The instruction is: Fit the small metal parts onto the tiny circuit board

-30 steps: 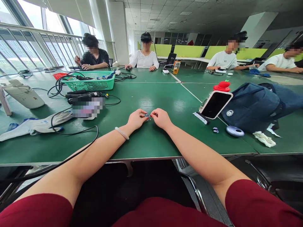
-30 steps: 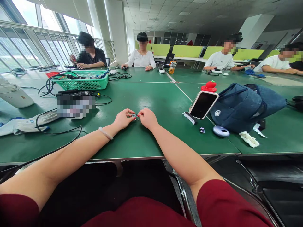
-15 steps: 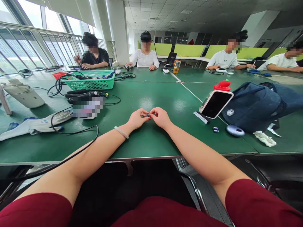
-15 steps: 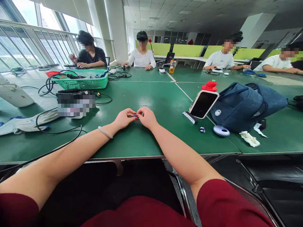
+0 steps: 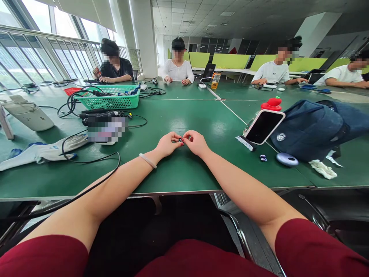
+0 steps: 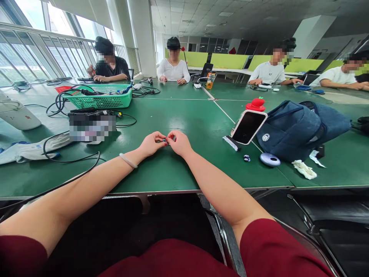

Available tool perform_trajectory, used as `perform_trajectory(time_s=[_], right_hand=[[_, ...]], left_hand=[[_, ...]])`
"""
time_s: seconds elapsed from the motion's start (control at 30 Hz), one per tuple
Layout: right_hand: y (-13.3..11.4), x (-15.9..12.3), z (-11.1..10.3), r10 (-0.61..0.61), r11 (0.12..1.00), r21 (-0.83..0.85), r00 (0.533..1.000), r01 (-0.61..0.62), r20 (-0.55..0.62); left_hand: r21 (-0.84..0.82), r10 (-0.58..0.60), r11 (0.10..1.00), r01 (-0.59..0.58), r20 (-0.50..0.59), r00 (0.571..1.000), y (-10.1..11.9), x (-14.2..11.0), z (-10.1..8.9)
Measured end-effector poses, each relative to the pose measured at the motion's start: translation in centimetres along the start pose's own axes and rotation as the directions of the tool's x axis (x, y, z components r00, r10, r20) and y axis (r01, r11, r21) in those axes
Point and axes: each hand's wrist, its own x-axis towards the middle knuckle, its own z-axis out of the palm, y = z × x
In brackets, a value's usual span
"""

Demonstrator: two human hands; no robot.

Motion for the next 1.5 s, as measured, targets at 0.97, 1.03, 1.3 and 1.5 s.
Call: perform_trajectory(time_s=[0.97,1.03,1.3,1.5], right_hand=[[-0.2,0.1,-0.8,-0.258,0.910,-0.331,0.966,0.250,0.021],[-0.1,0.2,-0.8,-0.293,0.888,-0.360,0.955,0.285,0.035],[-0.8,0.1,-0.9,-0.345,0.827,-0.444,0.935,0.345,0.084],[-0.8,0.0,-0.8,-0.365,0.842,-0.403,0.929,0.359,0.063]], left_hand=[[0.022,0.006,1.000,-0.003,-0.163,0.987,0.0,0.2,-0.3],[0.022,0.003,1.000,0.001,-0.160,0.987,-0.1,0.2,-0.3],[-0.159,-0.028,0.987,0.006,-0.133,0.991,0.3,0.2,-0.3],[-0.394,-0.056,0.919,0.026,-0.065,0.996,0.4,0.2,-0.5]])
